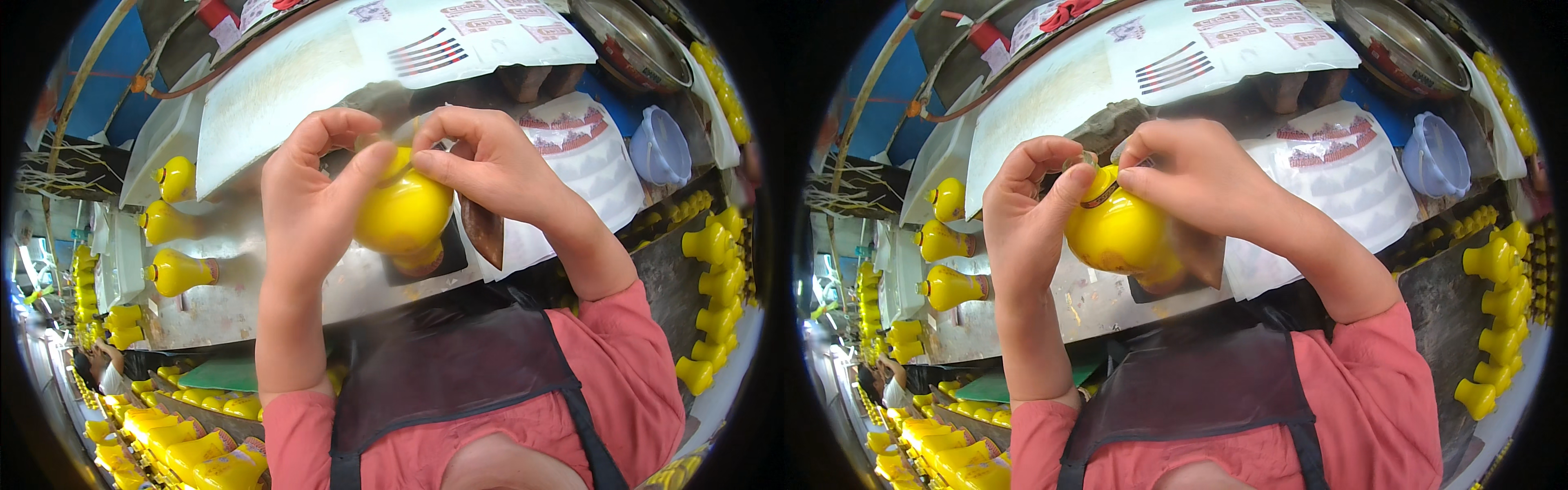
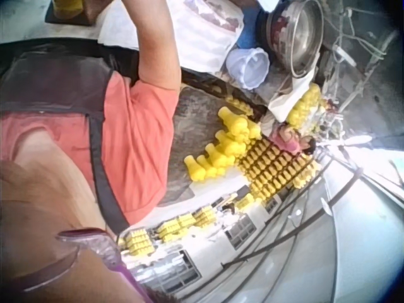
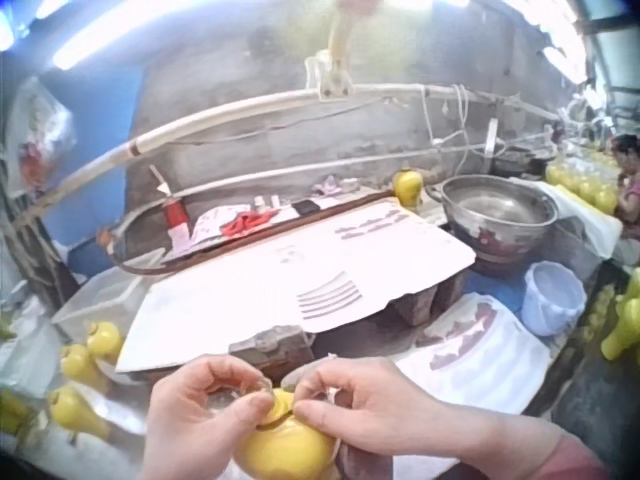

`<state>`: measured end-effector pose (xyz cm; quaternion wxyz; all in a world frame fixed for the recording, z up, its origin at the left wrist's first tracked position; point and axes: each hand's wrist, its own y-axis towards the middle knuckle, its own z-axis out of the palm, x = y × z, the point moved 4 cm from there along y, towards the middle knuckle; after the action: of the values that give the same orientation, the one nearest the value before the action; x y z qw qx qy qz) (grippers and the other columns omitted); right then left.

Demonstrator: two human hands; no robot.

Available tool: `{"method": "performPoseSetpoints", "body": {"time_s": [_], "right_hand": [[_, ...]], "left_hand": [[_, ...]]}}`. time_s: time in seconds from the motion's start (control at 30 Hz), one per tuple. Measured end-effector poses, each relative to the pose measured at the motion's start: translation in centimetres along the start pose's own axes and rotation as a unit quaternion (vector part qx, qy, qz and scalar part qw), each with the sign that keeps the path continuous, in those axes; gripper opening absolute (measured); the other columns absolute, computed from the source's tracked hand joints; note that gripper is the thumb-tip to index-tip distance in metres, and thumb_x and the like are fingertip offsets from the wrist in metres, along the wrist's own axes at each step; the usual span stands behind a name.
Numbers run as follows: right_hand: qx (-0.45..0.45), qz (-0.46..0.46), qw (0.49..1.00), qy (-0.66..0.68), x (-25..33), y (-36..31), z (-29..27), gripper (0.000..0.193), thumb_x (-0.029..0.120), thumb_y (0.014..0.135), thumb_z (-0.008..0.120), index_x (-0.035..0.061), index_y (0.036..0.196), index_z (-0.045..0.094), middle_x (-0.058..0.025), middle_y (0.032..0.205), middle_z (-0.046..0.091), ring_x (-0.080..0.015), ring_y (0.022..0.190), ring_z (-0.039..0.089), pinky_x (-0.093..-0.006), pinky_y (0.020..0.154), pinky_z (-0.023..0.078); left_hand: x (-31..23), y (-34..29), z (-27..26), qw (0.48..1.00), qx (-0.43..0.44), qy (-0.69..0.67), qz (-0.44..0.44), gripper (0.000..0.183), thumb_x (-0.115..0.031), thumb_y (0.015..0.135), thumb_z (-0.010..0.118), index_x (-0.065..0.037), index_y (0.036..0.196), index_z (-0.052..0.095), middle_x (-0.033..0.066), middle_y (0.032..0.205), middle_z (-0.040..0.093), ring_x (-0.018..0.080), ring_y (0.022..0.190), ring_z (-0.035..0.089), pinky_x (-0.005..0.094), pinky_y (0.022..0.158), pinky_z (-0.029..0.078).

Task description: The person applies adhesive labels to yellow plastic bottles. They peel a label from a sheet, wrap it around the bottle, and smooth it down. The person repeats this process for multiple bottles, handling them one at a time.

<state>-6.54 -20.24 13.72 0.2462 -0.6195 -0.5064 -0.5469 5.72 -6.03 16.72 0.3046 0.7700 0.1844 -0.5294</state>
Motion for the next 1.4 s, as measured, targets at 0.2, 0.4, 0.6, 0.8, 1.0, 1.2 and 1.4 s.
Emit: {"method": "performPoseSetpoints", "body": {"time_s": [0.2, 0.4, 0.6, 0.8, 1.0, 1.2, 1.4], "right_hand": [[-0.019, -0.030, 0.998, -0.051, 0.7, -0.7, -0.7, 0.009, 0.009, 0.091, 0.073, 0.0005, 0.091, 0.069, 0.0012, 0.080, 0.066, -0.0005, 0.057, 0.054, -0.0207, 0.051, 0.042], [-0.046, -0.080, 0.993, -0.074, 1.0, -0.9, -0.6, 0.009, 0.009, 0.091, 0.073, -0.0001, 0.094, 0.071, -0.0036, 0.083, 0.070, -0.0035, 0.056, 0.057, -0.0227, 0.050, 0.043], [-0.053, -0.111, 0.988, -0.094, 1.6, -1.8, -0.6, 0.009, 0.009, 0.090, 0.073, 0.0012, 0.095, 0.072, -0.0066, 0.081, 0.069, -0.0100, 0.058, 0.059, -0.0261, 0.052, 0.045], [-0.081, -0.154, 0.973, -0.154, 1.9, -1.8, 0.1, 0.009, 0.010, 0.088, 0.072, 0.0033, 0.093, 0.071, -0.0121, 0.084, 0.069, -0.0247, 0.062, 0.063, -0.0336, 0.057, 0.049], [-0.105, -0.174, 0.962, -0.185, 1.9, -1.8, -0.1, 0.010, 0.009, 0.089, 0.072, 0.0039, 0.097, 0.071, -0.0113, 0.085, 0.070, -0.0248, 0.068, 0.067, -0.0342, 0.060, 0.051], [-0.078, -0.165, 0.969, -0.167, 1.3, -0.6, -0.4, 0.011, 0.008, 0.090, 0.072, 0.0066, 0.099, 0.077, -0.0112, 0.084, 0.069, -0.0231, 0.070, 0.066, -0.0320, 0.064, 0.052], [-0.051, -0.160, 0.966, -0.197, 1.2, 1.3, 0.2, 0.016, 0.024, 0.087, 0.074, 0.0099, 0.094, 0.078, -0.0131, 0.080, 0.067, -0.0339, 0.075, 0.067, -0.0424, 0.067, 0.053]], "left_hand": [[-0.8, -1.0, 0.8, 0.995, 0.043, -0.082, -0.035, 0.018, -0.004, 0.088, 0.074, 0.002, 0.104, 0.068, 0.0055, 0.102, 0.071, 0.0113, 0.096, 0.063, 0.0266, 0.087, 0.051], [-0.9, -1.3, 1.2, 1.000, 0.019, 0.019, -0.013, 0.017, -0.001, 0.085, 0.078, 0.001, 0.098, 0.066, 0.0087, 0.108, 0.072, 0.0121, 0.098, 0.064, 0.0264, 0.088, 0.052], [-1.2, -1.6, 0.6, 0.999, 0.021, -0.037, -0.021, 0.018, 0.000, 0.083, 0.079, 0.002, 0.096, 0.066, 0.0073, 0.102, 0.071, 0.0125, 0.095, 0.063, 0.0272, 0.088, 0.051], [-1.1, -1.6, 0.6, 0.994, -0.003, 0.075, 0.078, 0.021, 0.001, 0.080, 0.081, 0.001, 0.094, 0.066, 0.0077, 0.099, 0.071, 0.0147, 0.097, 0.065, 0.0293, 0.090, 0.051], [-0.6, -2.4, -0.5, 1.000, 0.004, 0.019, 0.017, 0.022, 0.002, 0.082, 0.080, 0.001, 0.098, 0.066, 0.0094, 0.103, 0.072, 0.0169, 0.103, 0.066, 0.0304, 0.095, 0.050], [1.2, -2.0, -1.4, 0.989, 0.036, -0.140, 0.004, 0.016, -0.002, 0.095, 0.071, -0.002, 0.110, 0.066, 0.0181, 0.126, 0.070, 0.0213, 0.117, 0.065, 0.0339, 0.105, 0.050], [2.8, -1.9, -1.7, 0.987, 0.030, -0.150, -0.047, 0.030, -0.003, 0.099, 0.065, 0.000, 0.128, 0.067, 0.0095, 0.128, 0.069, 0.0156, 0.118, 0.062, 0.0317, 0.105, 0.047]]}}
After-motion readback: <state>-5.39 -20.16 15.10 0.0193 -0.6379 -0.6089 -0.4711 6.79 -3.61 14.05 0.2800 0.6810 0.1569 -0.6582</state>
